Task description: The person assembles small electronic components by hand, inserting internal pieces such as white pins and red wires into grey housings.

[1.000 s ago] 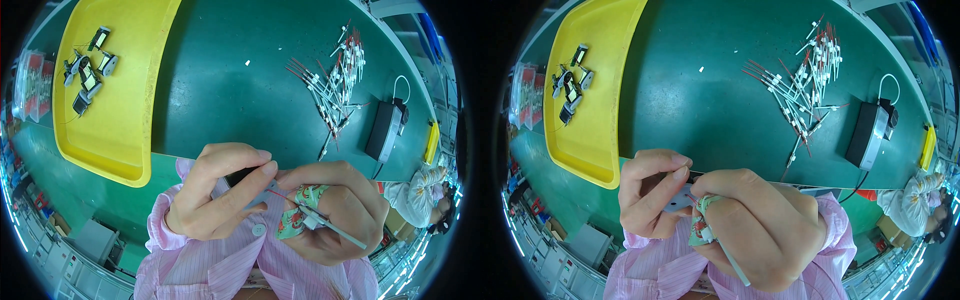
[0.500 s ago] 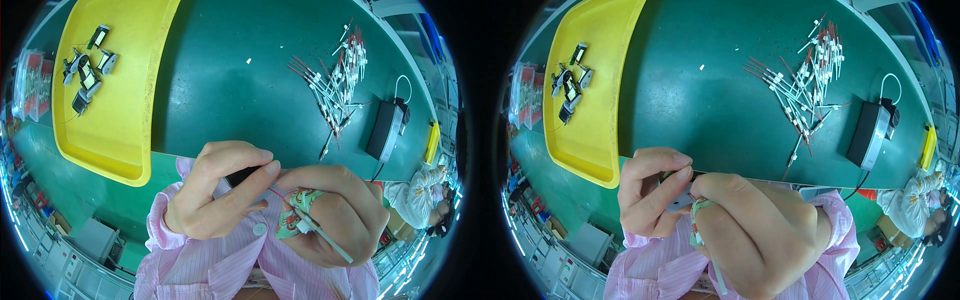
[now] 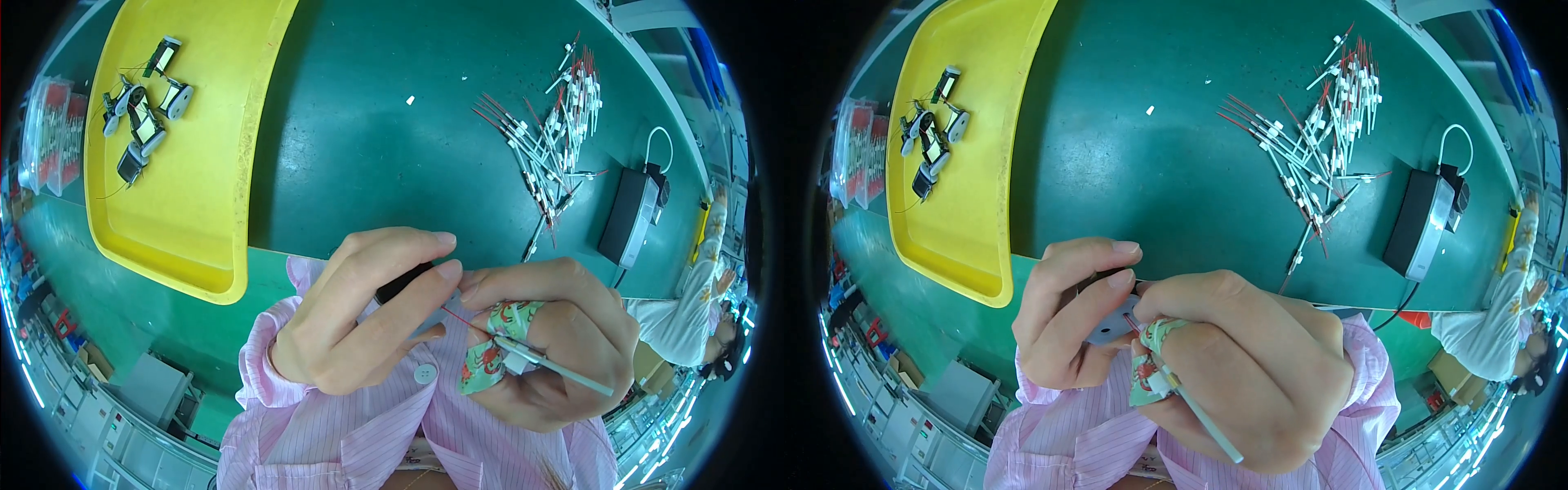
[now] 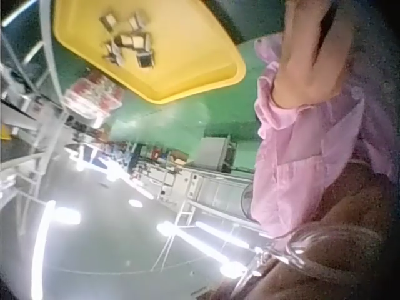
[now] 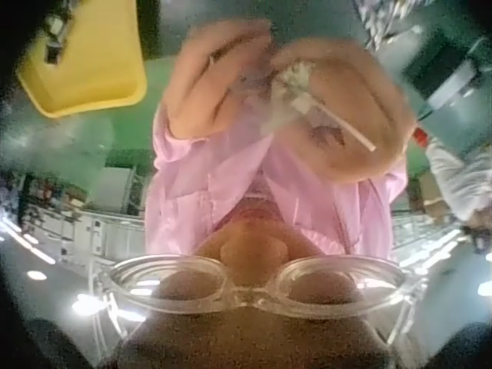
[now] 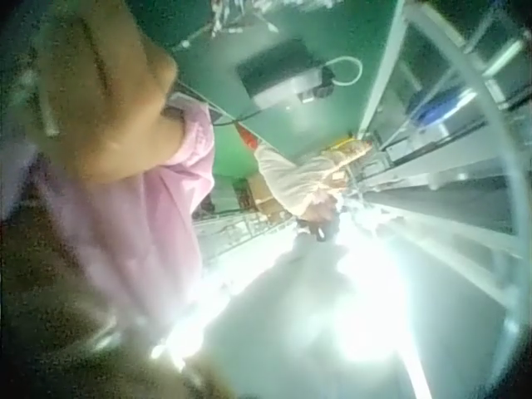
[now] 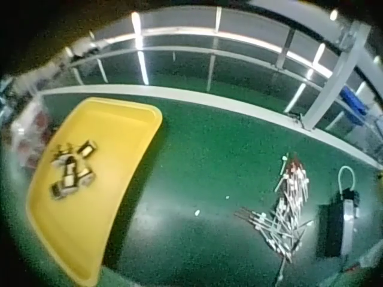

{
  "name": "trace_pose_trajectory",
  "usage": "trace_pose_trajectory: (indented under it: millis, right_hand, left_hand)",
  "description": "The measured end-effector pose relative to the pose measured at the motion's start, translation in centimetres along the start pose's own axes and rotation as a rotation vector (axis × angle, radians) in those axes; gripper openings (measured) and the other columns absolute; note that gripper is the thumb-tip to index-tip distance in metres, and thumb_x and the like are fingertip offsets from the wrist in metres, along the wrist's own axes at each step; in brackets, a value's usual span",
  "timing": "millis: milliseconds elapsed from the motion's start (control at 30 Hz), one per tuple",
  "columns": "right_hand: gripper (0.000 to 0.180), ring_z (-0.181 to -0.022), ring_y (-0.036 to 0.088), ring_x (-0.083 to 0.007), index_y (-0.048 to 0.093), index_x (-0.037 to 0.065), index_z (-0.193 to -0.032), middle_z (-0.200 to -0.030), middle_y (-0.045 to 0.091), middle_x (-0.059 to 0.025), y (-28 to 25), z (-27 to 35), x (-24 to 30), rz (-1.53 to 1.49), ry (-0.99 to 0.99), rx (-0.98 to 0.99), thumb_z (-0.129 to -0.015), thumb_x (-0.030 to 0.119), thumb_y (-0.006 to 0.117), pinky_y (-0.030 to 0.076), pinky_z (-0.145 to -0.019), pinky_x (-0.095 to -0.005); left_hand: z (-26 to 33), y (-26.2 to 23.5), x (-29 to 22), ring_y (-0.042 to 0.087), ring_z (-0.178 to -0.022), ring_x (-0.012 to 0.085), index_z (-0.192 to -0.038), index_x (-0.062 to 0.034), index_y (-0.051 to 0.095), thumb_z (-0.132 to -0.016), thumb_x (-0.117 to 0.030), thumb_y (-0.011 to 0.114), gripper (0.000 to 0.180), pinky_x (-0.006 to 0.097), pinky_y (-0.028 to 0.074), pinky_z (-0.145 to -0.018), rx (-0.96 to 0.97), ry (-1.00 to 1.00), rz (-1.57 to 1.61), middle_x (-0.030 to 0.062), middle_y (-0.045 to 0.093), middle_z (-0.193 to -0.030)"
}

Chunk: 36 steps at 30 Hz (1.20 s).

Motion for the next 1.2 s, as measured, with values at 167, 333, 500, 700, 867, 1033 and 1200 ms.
trace_pose_trajectory:
  millis: [167,333,500,700,867,1033,1200]
  right_hand:
    - [0.019,-0.060,0.068,-0.0211,0.056,-0.002,-0.068,-0.075,0.065,-0.0175,-0.09,-0.26,0.03,0.032,0.034,0.022,-0.067,0.002,0.075,0.054,-0.050,-0.0260]
    - [0.020,-0.060,0.067,-0.0215,0.057,-0.002,-0.068,-0.074,0.065,-0.0175,-0.24,-0.35,-0.09,-0.004,0.035,0.026,-0.067,0.004,0.076,0.055,-0.051,-0.0270]
    - [0.021,-0.061,0.068,-0.0227,0.057,-0.003,-0.068,-0.075,0.064,-0.0181,0.23,-0.20,-0.02,-0.006,0.053,-0.005,-0.069,0.006,0.077,0.055,-0.052,-0.0278]
    - [0.023,-0.064,0.069,-0.0245,0.058,-0.004,-0.068,-0.075,0.064,-0.0190,0.08,-0.16,0.31,-0.016,0.116,-0.021,-0.072,0.010,0.076,0.057,-0.056,-0.0292]
    - [0.026,-0.065,0.069,-0.0248,0.058,-0.004,-0.068,-0.075,0.064,-0.0193,0.22,-0.09,0.20,-0.014,0.150,-0.014,-0.072,0.012,0.077,0.057,-0.057,-0.0296]
    - [0.030,-0.065,0.069,-0.0252,0.058,-0.005,-0.068,-0.075,0.064,-0.0198,0.30,-0.19,0.34,-0.005,0.146,0.024,-0.071,0.016,0.080,0.057,-0.058,-0.0295]
    - [0.029,-0.066,0.069,-0.0249,0.057,-0.004,-0.069,-0.076,0.064,-0.0199,0.25,0.00,0.25,-0.035,0.152,-0.013,-0.073,0.015,0.079,0.058,-0.058,-0.0297]
  left_hand:
    - [0.08,0.14,0.09,0.063,-0.084,0.0318,-0.099,0.0082,0.061,-0.081,-0.020,0.069,0.034,0.034,0.051,-0.066,-0.009,0.003,0.023,0.0257,0.060,-0.104]
    - [-0.13,0.16,0.13,0.063,-0.083,0.0316,-0.099,0.0081,0.061,-0.081,-0.022,0.069,0.036,0.034,0.051,-0.066,-0.008,0.001,0.029,0.0247,0.061,-0.102]
    - [0.10,0.14,0.26,0.063,-0.082,0.0316,-0.099,0.0086,0.060,-0.082,-0.022,0.068,0.035,0.035,0.051,-0.065,-0.021,0.012,-0.001,0.0244,0.061,-0.102]
    - [-0.07,0.10,0.13,0.063,-0.081,0.0317,-0.099,0.0088,0.060,-0.083,-0.023,0.068,0.036,0.035,0.051,-0.066,-0.047,0.017,0.003,0.0242,0.061,-0.100]
    - [0.06,0.10,0.12,0.063,-0.081,0.0315,-0.100,0.0085,0.060,-0.082,-0.024,0.068,0.038,0.035,0.051,-0.065,-0.061,0.028,-0.014,0.0240,0.062,-0.100]
    - [0.20,-0.03,0.13,0.063,-0.080,0.0312,-0.101,0.0081,0.059,-0.082,-0.025,0.069,0.039,0.035,0.051,-0.065,-0.051,0.025,-0.039,0.0235,0.062,-0.100]
    - [0.15,0.04,0.16,0.064,-0.080,0.0311,-0.102,0.0084,0.059,-0.083,-0.025,0.068,0.040,0.035,0.051,-0.064,-0.063,0.026,-0.014,0.0232,0.061,-0.099]
Point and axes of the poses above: each hand's wrist, its own z-axis away from the middle knuckle, its own y-axis out of the palm, x = y × z, the point moved 4 cm from there along -z, towards the middle knuckle
